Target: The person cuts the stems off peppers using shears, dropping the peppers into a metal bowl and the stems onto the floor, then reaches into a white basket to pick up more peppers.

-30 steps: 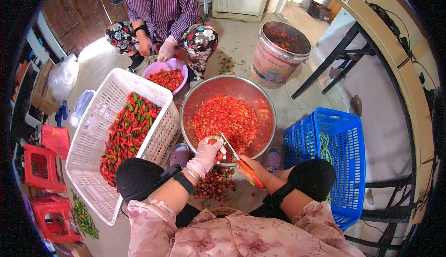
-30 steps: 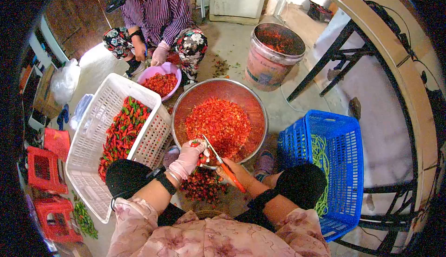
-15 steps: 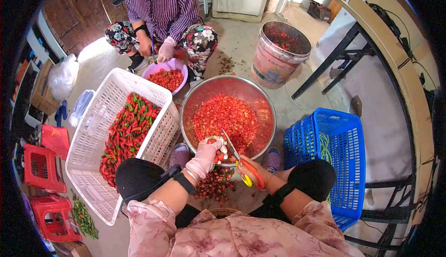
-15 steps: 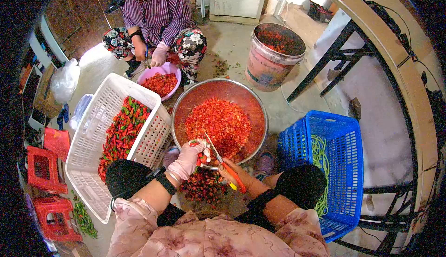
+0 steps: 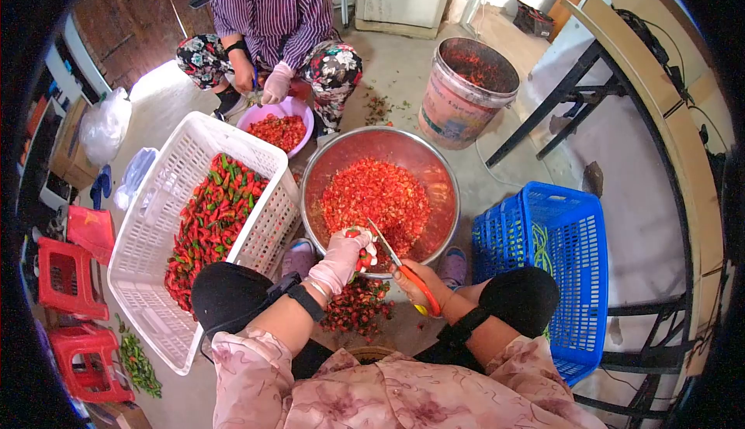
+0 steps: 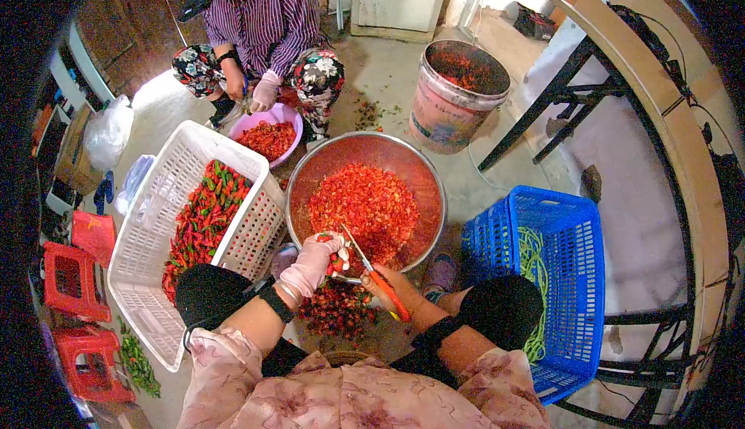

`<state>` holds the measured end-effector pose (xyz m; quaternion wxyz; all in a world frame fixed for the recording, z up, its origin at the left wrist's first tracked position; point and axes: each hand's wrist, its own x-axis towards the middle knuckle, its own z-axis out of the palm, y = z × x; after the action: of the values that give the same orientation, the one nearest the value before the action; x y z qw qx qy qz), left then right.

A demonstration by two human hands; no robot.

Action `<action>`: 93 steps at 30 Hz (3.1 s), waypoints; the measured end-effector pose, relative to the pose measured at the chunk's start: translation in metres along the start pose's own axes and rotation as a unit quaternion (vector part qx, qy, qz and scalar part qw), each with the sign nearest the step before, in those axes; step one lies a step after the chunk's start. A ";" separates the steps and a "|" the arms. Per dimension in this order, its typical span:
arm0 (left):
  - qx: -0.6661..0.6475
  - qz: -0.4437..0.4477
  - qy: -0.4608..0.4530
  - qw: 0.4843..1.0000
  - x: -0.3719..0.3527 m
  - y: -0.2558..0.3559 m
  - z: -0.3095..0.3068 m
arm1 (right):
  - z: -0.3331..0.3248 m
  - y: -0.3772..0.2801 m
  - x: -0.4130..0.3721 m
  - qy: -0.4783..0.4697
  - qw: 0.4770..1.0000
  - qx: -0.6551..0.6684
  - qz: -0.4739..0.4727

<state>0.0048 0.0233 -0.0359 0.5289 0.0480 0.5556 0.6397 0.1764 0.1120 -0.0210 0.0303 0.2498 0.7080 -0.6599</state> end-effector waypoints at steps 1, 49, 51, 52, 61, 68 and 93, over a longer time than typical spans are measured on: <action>-0.006 -0.002 0.005 1.000 0.000 0.000 0.000 | 0.000 -0.002 -0.001 0.005 1.000 0.020 0.023; 0.141 -0.042 -0.031 0.989 -0.010 0.002 -0.017 | -0.021 0.014 0.002 0.028 0.987 -0.112 -0.113; 0.201 -0.013 -0.021 0.979 -0.004 -0.004 -0.019 | -0.019 0.002 -0.003 0.036 0.980 -0.143 -0.133; 0.182 -0.032 -0.009 0.983 -0.001 -0.006 -0.020 | -0.020 -0.006 -0.006 0.023 0.983 -0.126 -0.128; 0.285 -0.062 0.031 0.956 -0.006 0.006 -0.017 | -0.024 -0.001 -0.007 0.007 0.952 -0.254 -0.169; 0.390 -0.013 0.042 0.920 0.000 -0.003 -0.020 | -0.023 -0.016 -0.008 -0.016 0.962 -0.245 -0.122; 0.086 0.093 0.062 0.990 0.004 0.020 -0.024 | -0.020 -0.012 -0.017 -0.154 0.947 0.271 0.076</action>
<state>-0.0247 0.0139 -0.0321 0.4258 0.1054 0.6335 0.6374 0.1922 0.1253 -0.0009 0.1201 0.1968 0.4682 -0.8530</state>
